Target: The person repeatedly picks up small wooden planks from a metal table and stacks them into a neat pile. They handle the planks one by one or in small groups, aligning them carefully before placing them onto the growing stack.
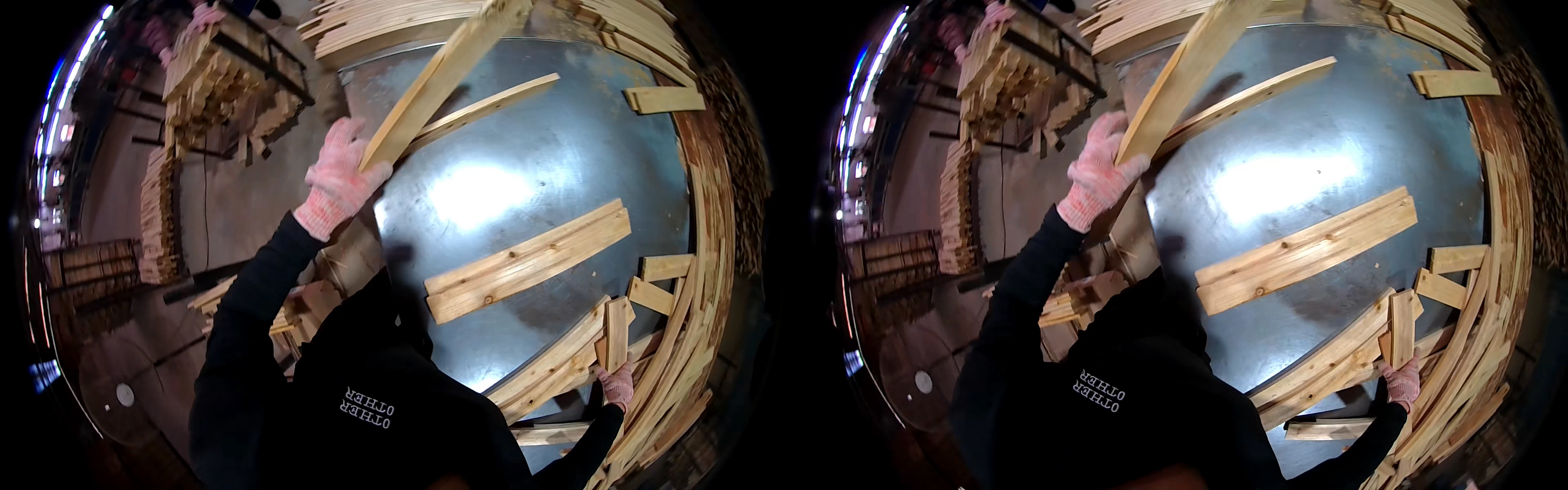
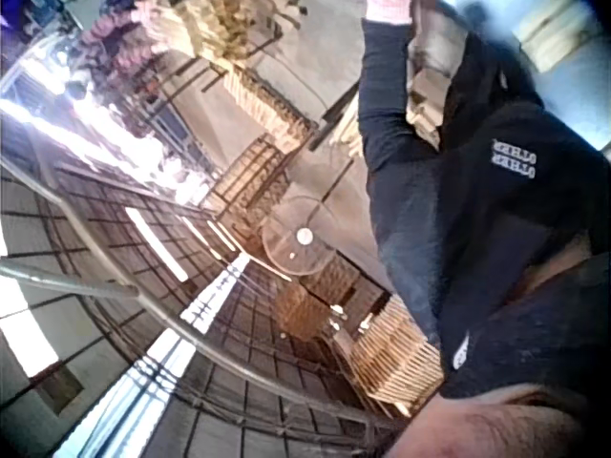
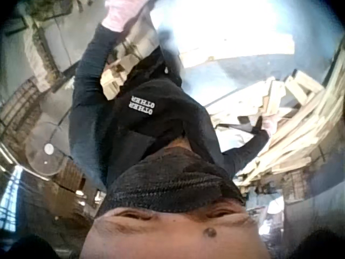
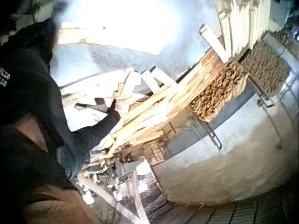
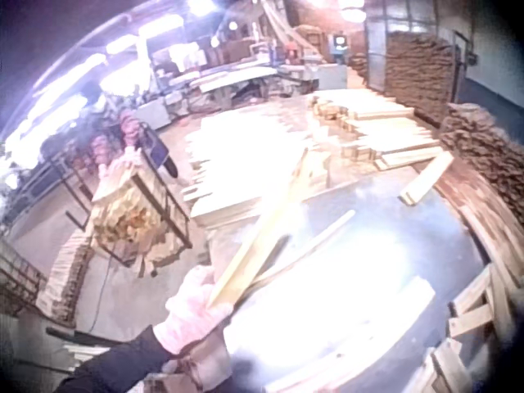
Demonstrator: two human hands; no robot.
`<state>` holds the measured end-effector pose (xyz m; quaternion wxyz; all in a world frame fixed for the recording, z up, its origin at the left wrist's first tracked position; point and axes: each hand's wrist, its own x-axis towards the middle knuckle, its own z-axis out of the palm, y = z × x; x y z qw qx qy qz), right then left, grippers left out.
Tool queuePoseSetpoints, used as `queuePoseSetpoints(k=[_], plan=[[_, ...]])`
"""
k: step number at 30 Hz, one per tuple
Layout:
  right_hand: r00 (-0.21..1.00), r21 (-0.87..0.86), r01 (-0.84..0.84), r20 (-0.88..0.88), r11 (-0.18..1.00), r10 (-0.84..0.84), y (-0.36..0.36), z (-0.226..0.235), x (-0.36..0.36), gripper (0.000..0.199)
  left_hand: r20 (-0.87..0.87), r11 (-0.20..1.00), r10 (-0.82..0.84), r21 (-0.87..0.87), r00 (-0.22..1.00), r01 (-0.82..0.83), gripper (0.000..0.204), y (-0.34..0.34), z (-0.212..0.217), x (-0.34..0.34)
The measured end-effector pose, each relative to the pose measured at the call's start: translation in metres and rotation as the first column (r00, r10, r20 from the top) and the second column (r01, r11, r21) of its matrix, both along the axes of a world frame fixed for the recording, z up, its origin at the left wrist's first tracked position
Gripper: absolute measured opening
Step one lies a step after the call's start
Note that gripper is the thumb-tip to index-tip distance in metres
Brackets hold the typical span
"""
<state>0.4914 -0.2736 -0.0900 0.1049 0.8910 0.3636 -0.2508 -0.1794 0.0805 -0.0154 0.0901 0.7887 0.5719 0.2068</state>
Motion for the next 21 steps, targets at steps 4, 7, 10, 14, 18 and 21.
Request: queuePoseSetpoints(k=[4, 7, 10, 14, 18, 21], plan=[[0.974, 0.113, -0.154, 0.184, 0.982, 0.131, 0.014, 0.022, -0.052, 0.116, 0.296, 0.996, 0.084, -0.027, 0.951, -0.08, 0.029, -0.047, 0.017, -0.026], [0.948, 0.18, -0.3, 0.163, 0.937, 0.272, 0.005, 0.024, -0.046, 0.113, 0.715, 0.835, 0.518, -0.303, 0.469, -0.46, 0.026, -0.131, 0.004, -0.084], [0.931, 0.246, -0.364, 0.135, 0.898, 0.34, 0.02, 0.017, -0.094, 0.105, 0.756, 0.615, 0.592, -0.201, 0.278, -0.763, 0.026, -0.215, -0.014, -0.177], [0.865, 0.289, -0.485, 0.025, 0.825, 0.5, 0.068, -0.002, -0.204, 0.095, 0.512, -0.117, 0.833, -0.205, -0.208, -0.972, 0.037, -0.341, -0.026, -0.278], [0.785, 0.259, -0.563, -0.131, 0.785, 0.606, 0.103, -0.014, -0.3, 0.084, 0.089, -0.553, 0.816, -0.162, -0.571, -0.817, 0.032, -0.488, -0.091, -0.337], [0.758, 0.205, -0.58, -0.22, 0.789, 0.614, 0.124, -0.015, -0.362, 0.077, -0.633, -0.467, 0.717, -0.124, -0.293, -0.875, 0.025, -0.568, -0.18, -0.364]])
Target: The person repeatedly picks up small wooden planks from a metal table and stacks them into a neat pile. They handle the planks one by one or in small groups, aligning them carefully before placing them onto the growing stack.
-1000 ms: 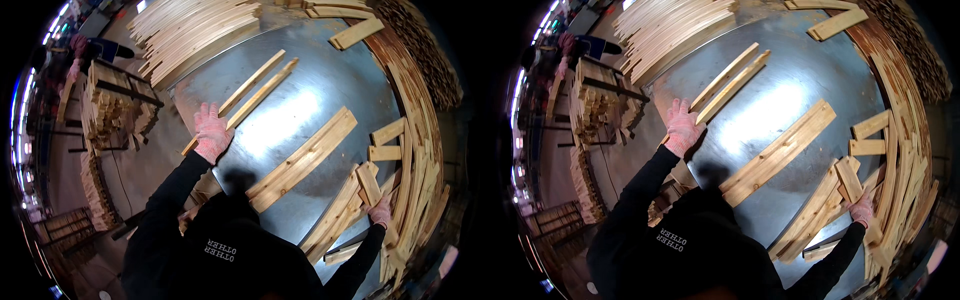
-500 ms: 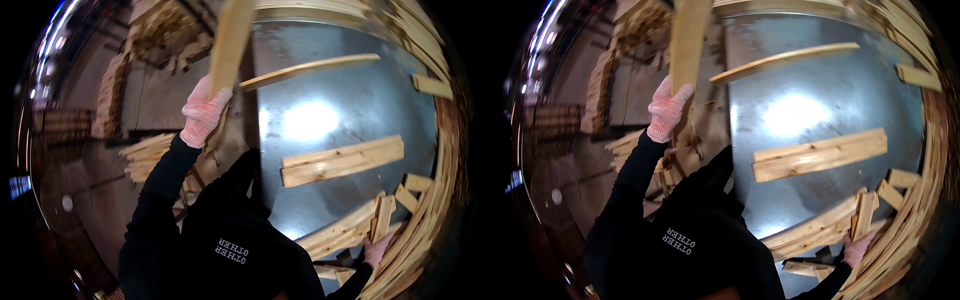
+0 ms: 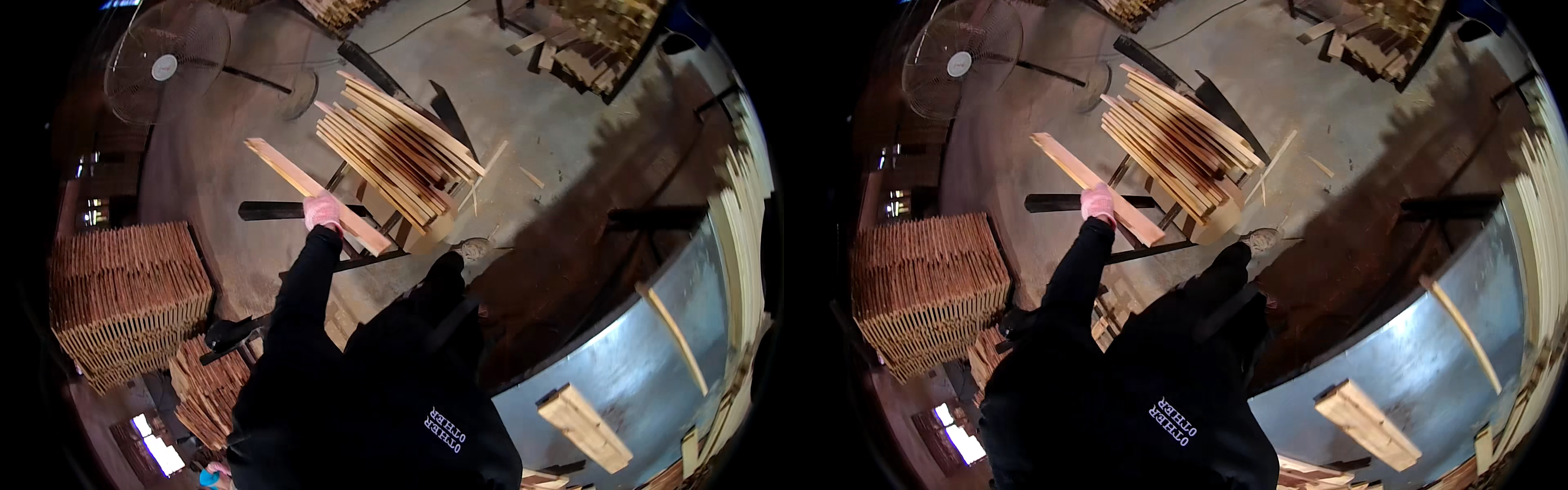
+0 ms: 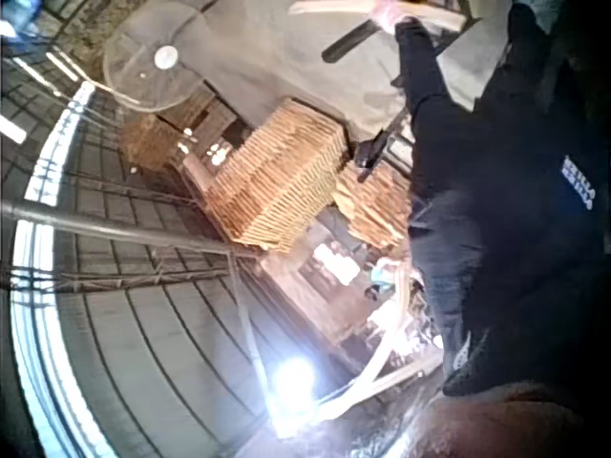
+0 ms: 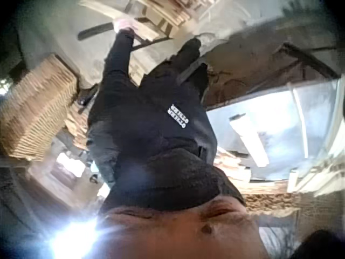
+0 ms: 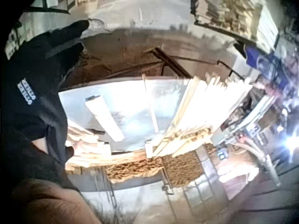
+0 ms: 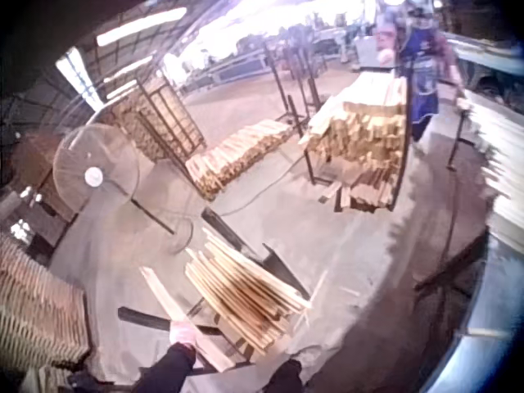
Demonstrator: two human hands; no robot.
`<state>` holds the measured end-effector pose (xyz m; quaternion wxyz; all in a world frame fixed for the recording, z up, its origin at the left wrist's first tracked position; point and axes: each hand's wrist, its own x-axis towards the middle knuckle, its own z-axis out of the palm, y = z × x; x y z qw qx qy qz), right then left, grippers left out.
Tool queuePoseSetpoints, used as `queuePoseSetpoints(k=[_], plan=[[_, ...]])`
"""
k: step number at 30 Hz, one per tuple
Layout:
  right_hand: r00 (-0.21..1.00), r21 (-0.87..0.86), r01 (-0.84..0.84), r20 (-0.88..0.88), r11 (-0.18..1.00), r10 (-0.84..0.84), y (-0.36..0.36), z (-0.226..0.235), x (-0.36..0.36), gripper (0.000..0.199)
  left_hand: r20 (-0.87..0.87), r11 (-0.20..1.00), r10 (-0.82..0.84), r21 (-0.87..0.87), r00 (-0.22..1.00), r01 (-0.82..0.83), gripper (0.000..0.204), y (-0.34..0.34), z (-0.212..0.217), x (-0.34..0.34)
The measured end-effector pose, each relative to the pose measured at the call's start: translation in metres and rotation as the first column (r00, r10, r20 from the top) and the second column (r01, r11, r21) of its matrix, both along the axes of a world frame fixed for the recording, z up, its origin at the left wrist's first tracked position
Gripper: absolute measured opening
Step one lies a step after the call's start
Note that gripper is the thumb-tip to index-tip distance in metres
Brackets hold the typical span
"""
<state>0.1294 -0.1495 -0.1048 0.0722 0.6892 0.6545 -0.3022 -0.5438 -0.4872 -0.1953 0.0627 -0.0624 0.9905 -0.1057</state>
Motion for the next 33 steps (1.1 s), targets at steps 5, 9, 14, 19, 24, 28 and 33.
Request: queuePoseSetpoints(k=[5, 9, 14, 19, 24, 28, 33], plan=[[0.999, -0.106, 0.027, 0.041, 0.994, -0.023, 0.018, 0.001, -0.05, 0.064, 0.133, 0.997, 0.029, 0.065, 0.991, -0.038, 0.028, 0.027, -0.125, -0.007], [0.997, -0.158, 0.056, 0.067, 0.986, -0.045, 0.02, 0.001, -0.06, 0.055, 0.171, 0.87, 0.252, 0.391, 0.953, -0.3, 0.034, 0.059, -0.165, -0.009], [0.982, -0.196, 0.186, -0.005, 0.963, -0.191, -0.001, 0.013, -0.053, 0.044, 0.288, 0.862, 0.087, 0.459, 0.954, -0.216, 0.047, 0.051, -0.123, 0.003], [0.764, -0.215, 0.554, -0.252, 0.804, -0.594, -0.086, 0.053, -0.012, 0.036, 0.051, 0.522, -0.654, 0.752, 0.755, 0.402, 0.046, 0.114, -0.024, 0.089], [0.046, -0.396, 0.816, -0.682, 0.422, -0.73, -0.132, 0.034, 0.029, 0.027, 0.017, 0.02, -0.985, 1.0, 0.172, 0.018, 0.068, 0.3, 0.125, 0.338], [-0.242, -0.443, 0.874, -0.755, 0.202, -0.61, -0.125, 0.051, 0.033, 0.05, -0.108, -0.414, -0.883, 0.641, -0.458, 0.647, 0.122, 0.379, 0.139, 0.481], [-0.629, -0.668, 0.622, -0.737, 0.408, -0.248, -0.098, 0.043, 0.078, 0.055, 0.278, -0.353, -0.816, 0.455, -0.507, 0.818, 0.116, 0.404, 0.11, 0.583]])
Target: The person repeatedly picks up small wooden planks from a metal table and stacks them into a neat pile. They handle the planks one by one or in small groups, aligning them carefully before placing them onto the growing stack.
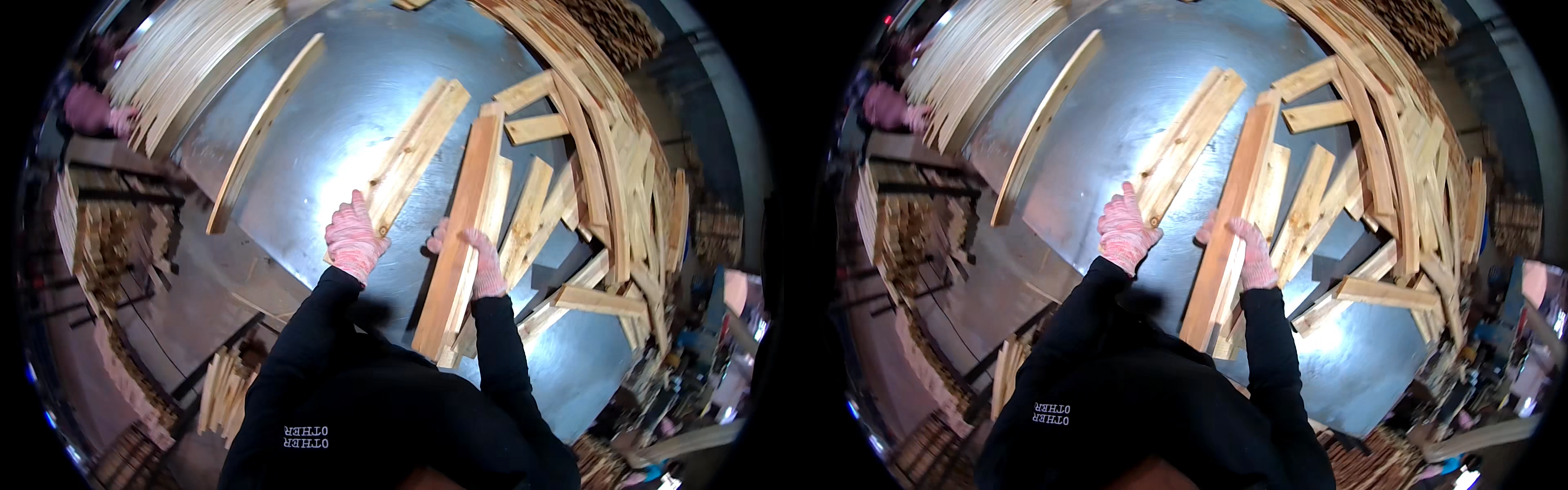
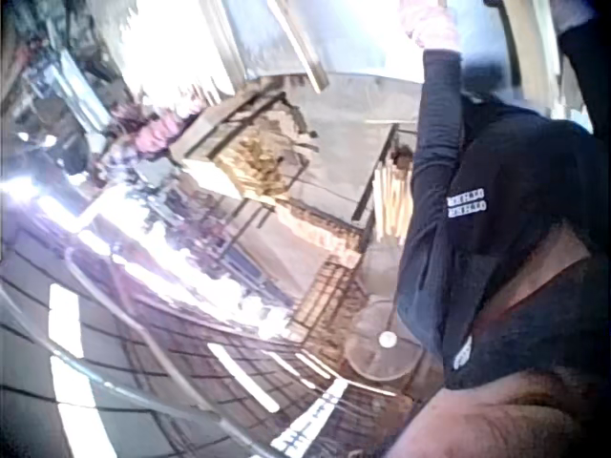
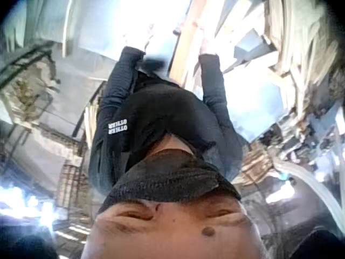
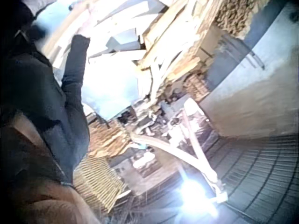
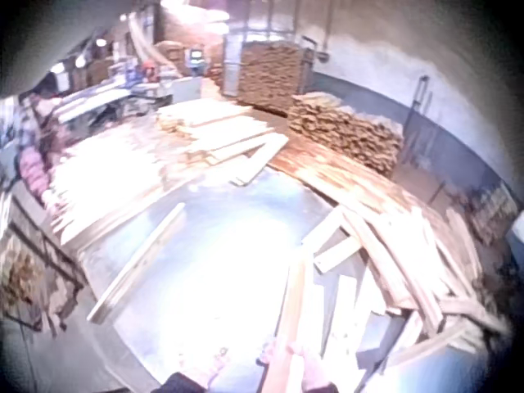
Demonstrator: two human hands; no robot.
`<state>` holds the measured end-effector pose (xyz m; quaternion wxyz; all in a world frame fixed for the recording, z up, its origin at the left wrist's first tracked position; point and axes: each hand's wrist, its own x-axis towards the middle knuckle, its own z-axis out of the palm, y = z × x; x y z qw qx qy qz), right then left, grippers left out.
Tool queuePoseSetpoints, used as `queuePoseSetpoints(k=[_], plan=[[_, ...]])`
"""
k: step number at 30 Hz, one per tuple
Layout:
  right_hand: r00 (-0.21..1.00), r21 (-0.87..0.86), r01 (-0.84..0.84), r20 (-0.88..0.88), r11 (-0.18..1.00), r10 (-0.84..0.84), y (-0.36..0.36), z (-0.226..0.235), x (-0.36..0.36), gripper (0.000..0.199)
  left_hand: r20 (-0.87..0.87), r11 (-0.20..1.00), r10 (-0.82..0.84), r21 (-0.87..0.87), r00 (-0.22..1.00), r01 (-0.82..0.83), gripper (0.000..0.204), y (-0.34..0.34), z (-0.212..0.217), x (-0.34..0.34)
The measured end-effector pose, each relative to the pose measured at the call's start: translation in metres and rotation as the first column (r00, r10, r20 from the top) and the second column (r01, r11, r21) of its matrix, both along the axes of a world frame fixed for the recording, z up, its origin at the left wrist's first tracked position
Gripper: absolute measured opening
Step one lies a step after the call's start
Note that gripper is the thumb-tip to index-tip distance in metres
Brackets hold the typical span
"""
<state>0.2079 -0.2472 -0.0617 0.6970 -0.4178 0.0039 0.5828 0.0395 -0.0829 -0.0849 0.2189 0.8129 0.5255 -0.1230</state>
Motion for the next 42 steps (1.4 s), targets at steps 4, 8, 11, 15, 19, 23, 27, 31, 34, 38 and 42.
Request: queuePoseSetpoints(k=[4, 8, 11, 15, 19, 23, 27, 31, 34, 38, 42], plan=[[0.984, 0.162, 0.053, -0.176, 0.985, -0.024, 0.02, 0.002, 0.016, 0.047, 0.069, 0.993, 0.067, -0.105, 0.995, -0.06, 0.086, 0.024, 0.012, -0.003], [0.931, -0.262, 0.004, 0.354, 0.965, 0.092, 0.043, -0.035, 0.026, 0.042, 0.265, 0.931, 0.044, -0.36, 0.963, 0.057, 0.069, 0.037, 0.006, -0.006], [0.4, -0.664, 0.149, 0.718, 0.733, 0.569, 0.091, -0.023, -0.001, 0.065, 0.424, 0.959, -0.052, -0.232, 0.904, 0.164, 0.078, 0.012, -0.003, -0.019], [0.507, -0.742, 0.237, 0.645, 0.627, 0.571, 0.074, -0.059, -0.008, 0.072, 0.406, 0.915, -0.185, -0.26, 0.895, 0.308, 0.096, 0.02, -0.012, -0.014], [0.272, -0.852, 0.104, 0.52, 0.512, 0.81, 0.087, -0.023, -0.04, 0.053, 0.537, 0.847, 0.15, -0.503, 0.83, 0.173, 0.083, 0.045, -0.031, -0.019], [-0.266, -0.53, 0.308, 0.749, 0.79, 0.607, 0.064, -0.061, -0.063, 0.042, 0.594, 0.879, -0.008, -0.38, 0.804, 0.29, 0.085, 0.066, -0.01, -0.01], [0.068, -0.572, 0.79, 0.437, 0.219, 0.897, 0.009, -0.06, -0.025, 0.077, 0.512, 0.886, 0.005, -0.4, 0.859, 0.234, 0.082, 0.073, -0.002, -0.006], [0.22, -0.708, 0.7, 0.345, 0.099, 0.912, 0.019, -0.043, -0.007, 0.094, 0.623, 0.894, 0.064, -0.382, 0.78, 0.232, 0.066, 0.092, 0.002, -0.026], [0.052, -0.69, 0.668, 0.419, 0.281, 0.906, 0.018, -0.037, 0.021, 0.093, 0.473, 0.932, -0.282, -0.072, 0.835, 0.356, 0.065, 0.123, 0.019, -0.052], [-0.032, -0.713, 0.602, 0.43, 0.361, 0.902, 0.04, -0.041, 0.071, 0.069, 0.453, 0.898, -0.255, -0.217, 0.854, 0.383, 0.083, 0.127, 0.029, -0.071], [0.037, -0.752, 0.601, 0.364, 0.27, 0.931, 0.077, -0.045, 0.091, 0.058, 0.215, 0.928, -0.31, -0.143, 0.926, 0.344, 0.103, 0.112, 0.014, -0.084]])
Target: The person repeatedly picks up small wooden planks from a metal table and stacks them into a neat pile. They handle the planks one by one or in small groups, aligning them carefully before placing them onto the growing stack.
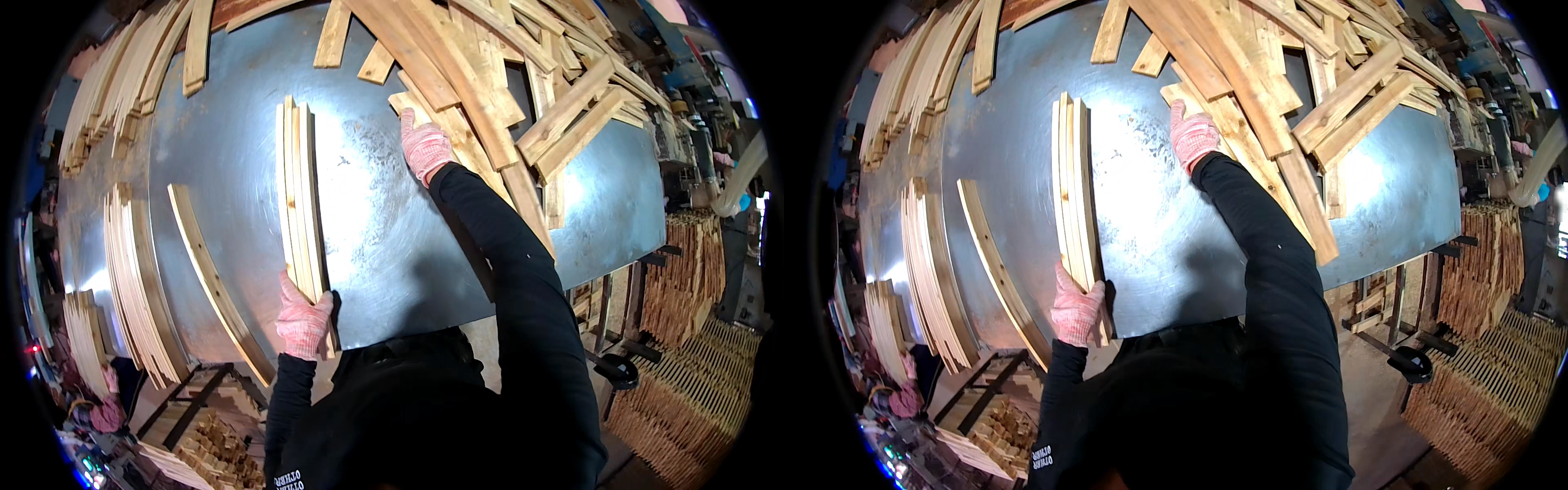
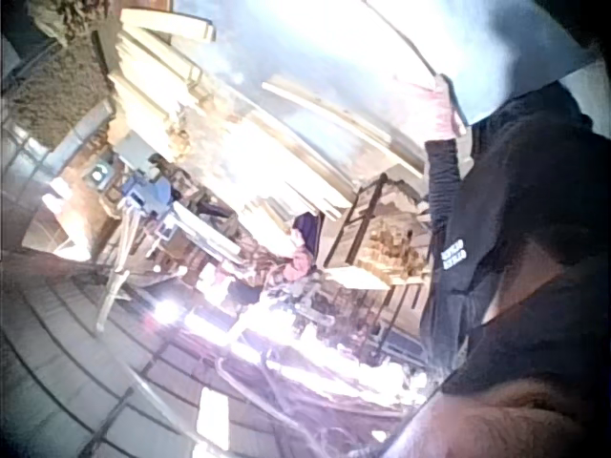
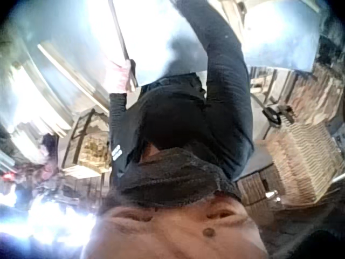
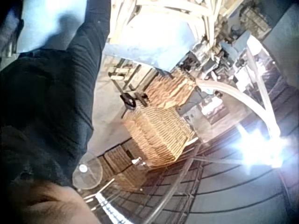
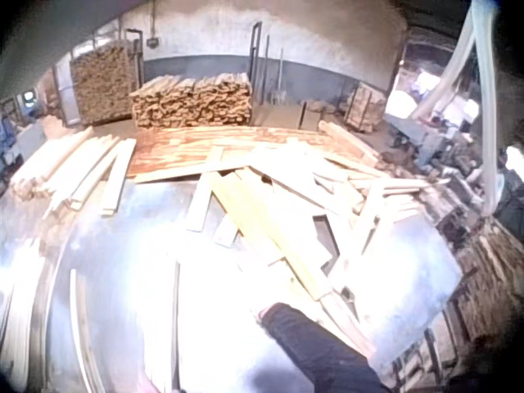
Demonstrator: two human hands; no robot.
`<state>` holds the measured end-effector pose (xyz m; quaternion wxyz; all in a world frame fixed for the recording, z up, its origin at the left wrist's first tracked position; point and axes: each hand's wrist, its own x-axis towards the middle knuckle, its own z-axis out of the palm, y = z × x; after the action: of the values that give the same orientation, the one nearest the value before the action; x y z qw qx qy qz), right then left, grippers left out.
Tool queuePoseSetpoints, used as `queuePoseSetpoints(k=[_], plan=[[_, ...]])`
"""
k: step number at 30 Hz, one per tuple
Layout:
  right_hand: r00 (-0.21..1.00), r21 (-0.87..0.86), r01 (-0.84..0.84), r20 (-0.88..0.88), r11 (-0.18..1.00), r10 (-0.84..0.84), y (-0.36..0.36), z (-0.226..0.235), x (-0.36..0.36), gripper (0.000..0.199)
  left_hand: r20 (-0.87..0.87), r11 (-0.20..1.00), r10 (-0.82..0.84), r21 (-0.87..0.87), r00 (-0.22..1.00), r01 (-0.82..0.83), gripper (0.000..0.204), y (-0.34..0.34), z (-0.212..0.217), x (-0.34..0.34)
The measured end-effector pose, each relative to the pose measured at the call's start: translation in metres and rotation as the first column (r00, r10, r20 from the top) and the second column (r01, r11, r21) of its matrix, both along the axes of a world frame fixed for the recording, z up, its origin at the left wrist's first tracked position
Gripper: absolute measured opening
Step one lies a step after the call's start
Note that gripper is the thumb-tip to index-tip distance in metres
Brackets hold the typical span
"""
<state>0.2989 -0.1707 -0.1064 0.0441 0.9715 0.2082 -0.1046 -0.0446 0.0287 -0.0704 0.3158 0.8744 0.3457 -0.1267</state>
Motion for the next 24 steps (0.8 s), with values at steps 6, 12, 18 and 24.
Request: queuePoseSetpoints(k=[6, 12, 18, 24], plan=[[0.975, 0.34, 0.145, -0.211, 0.929, -0.075, 0.044, 0.026, 0.008, 0.049, -0.009, 0.994, 0.07, -0.087, 0.998, -0.07, 0.11, -0.003, 0.014, 0.009], [0.903, 0.566, 0.345, -0.418, 0.749, -0.1, 0.131, 0.037, -0.036, 0.056, -0.029, 0.944, -0.106, 0.31, 0.994, 0.11, 0.12, -0.028, 0.008, 0.031], [0.96, 0.22, 0.136, 0.212, 0.966, -0.183, -0.064, 0.006, -0.014, 0.072, 0.081, 0.953, -0.085, 0.297, 0.993, 0.058, 0.109, -0.012, -0.006, 0.022], [0.951, 0.07, 0.276, -0.166, 0.959, -0.262, -0.072, 0.03, -0.032, 0.073, -0.023, 0.951, -0.08, 0.298, 0.997, 0.083, 0.102, -0.011, -0.001, 0.027]])
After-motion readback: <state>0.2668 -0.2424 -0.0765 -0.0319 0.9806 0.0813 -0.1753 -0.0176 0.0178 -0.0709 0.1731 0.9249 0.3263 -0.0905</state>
